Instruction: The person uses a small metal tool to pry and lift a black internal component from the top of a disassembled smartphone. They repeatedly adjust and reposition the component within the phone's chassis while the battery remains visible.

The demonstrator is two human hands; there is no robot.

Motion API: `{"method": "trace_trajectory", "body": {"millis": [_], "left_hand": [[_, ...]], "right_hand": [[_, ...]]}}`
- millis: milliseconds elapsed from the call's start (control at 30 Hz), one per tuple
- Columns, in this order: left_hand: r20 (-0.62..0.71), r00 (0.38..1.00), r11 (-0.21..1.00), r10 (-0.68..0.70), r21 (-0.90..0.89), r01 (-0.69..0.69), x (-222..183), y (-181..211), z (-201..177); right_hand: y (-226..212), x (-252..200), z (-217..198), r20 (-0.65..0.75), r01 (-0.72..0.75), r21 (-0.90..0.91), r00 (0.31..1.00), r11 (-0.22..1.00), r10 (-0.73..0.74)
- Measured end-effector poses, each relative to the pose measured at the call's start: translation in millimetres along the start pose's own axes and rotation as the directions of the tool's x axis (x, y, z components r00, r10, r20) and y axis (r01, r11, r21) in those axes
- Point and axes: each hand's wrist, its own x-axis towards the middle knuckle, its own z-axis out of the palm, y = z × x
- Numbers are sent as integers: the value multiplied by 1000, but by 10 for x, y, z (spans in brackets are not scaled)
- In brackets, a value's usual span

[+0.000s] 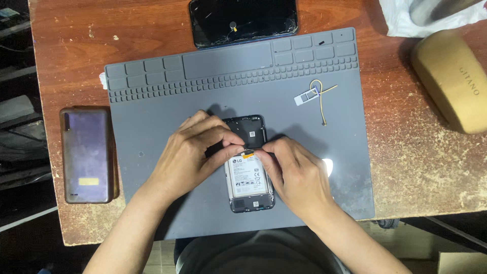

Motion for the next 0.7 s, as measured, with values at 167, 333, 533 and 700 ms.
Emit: {"method": "trace_trajectory", "body": {"millis": [167, 333, 533, 700], "left_hand": [[-2, 1000, 1000, 3, -6, -3, -1, 10, -6], [-12, 1000, 1000, 7, -12, -7, -25, -9, -9], [-31, 1000, 1000, 5, -15, -5, -38, -32, -3], [-62, 998, 999, 30, -36, -32, -60, -60, 6]], "right_hand": [[-18, 24, -15, 1, -4, 18, 1000, 1000, 4], [-20, 30, -7, -13, -9, 35, 1000, 999, 9], [-19, 23, 7, -23, -26, 31, 999, 999, 27], [-22, 4, -25, -9, -142, 141, 989, 980, 144]]}}
